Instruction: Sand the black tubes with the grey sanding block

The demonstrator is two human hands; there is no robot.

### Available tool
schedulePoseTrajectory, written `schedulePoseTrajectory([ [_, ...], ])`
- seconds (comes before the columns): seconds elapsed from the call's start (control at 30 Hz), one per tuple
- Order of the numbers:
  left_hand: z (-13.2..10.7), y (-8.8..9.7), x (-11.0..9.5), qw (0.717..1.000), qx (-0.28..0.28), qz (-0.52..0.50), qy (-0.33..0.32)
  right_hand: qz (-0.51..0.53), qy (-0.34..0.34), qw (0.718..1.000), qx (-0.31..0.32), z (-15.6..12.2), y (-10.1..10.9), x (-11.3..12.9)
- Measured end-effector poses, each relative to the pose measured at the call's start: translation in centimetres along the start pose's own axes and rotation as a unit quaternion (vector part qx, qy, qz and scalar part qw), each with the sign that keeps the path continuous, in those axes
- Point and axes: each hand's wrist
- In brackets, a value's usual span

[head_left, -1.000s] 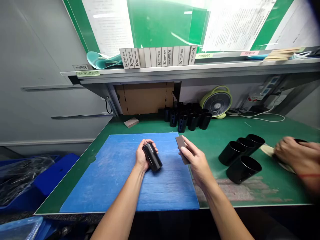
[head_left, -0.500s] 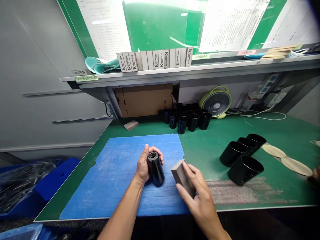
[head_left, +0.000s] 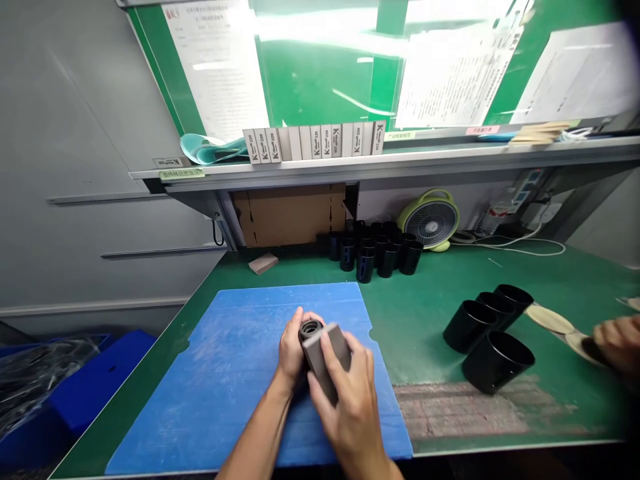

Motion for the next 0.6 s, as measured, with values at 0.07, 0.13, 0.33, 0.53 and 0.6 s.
schedulePoseTrajectory([
  [0.07,0.2,0.0,-0.1,1.000,0.002,0.020,-0.007,0.003,-0.013,1.000,-0.003,-0.2,-0.2,0.0],
  [0.13,0.2,-0.1,0.0,0.996,-0.069,0.033,-0.044,0.010,-0.024,1.000,-0.001,0.3,-0.4,0.0],
  [0.33,-0.3,-0.2,0.7,0.998,-0.023,0.053,-0.030,-0.001,-0.005,1.000,0.004,0.8,0.7,-0.1],
  [0.53,-0.7,-0.4,0.9,0.996,-0.070,0.043,-0.039,-0.008,0.005,0.999,0.038,1.2,2.4,-0.4],
  [0.6,-0.9,-0.6,0.8,0.998,-0.037,0.033,-0.026,-0.014,0.001,0.999,0.044,1.4,2.7,-0.4],
])
Point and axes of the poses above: each hand's wrist, its own z-axis towards the middle knuckle, its own y-axis out of the back of the hand, x = y × z, and after that the axes turned 15 degrees about -z, right-handed
